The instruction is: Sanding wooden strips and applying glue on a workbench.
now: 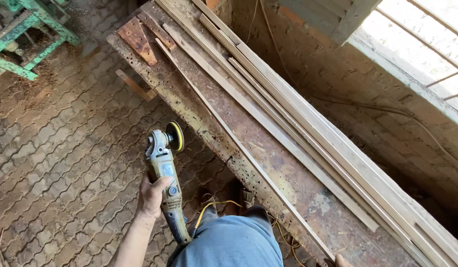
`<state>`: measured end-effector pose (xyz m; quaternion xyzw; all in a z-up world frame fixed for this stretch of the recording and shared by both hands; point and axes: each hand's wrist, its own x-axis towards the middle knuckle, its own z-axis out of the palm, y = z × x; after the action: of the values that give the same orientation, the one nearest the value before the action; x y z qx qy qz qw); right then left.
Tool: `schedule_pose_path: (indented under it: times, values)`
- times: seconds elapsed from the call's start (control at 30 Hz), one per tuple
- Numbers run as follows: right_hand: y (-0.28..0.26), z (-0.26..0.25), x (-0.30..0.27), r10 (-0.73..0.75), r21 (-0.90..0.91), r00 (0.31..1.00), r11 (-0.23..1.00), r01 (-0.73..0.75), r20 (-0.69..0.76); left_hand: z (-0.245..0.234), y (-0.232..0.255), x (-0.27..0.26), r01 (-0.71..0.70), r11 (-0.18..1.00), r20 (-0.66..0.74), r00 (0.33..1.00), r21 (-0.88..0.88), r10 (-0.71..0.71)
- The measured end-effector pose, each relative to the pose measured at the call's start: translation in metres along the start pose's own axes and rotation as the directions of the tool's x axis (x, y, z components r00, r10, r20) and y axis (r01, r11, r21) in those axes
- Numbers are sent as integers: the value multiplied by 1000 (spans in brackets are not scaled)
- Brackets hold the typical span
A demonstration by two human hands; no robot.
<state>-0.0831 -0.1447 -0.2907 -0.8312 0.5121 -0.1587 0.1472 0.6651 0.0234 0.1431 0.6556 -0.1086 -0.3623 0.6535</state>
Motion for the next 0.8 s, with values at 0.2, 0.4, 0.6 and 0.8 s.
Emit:
schedule_pose_path:
  times: [0.2,0.4,0.6,0.8]
  values:
    - [-189,-65,148,172,-346,788,937,55,591,-10,-10,3,-8,998,-53,999,-60,5]
    - [-209,-52,183,258,-456,685,881,122,681,-34,4,-9,-72,997,7,997,14,72]
    - [-287,-77,216,224,-501,694,836,224,684,-99,1,4,-43,999,20,999,-14,43]
    - [-312,-24,234,124,-417,793,892,175,596,-145,-3,38,66,998,-10,998,-5,-67]
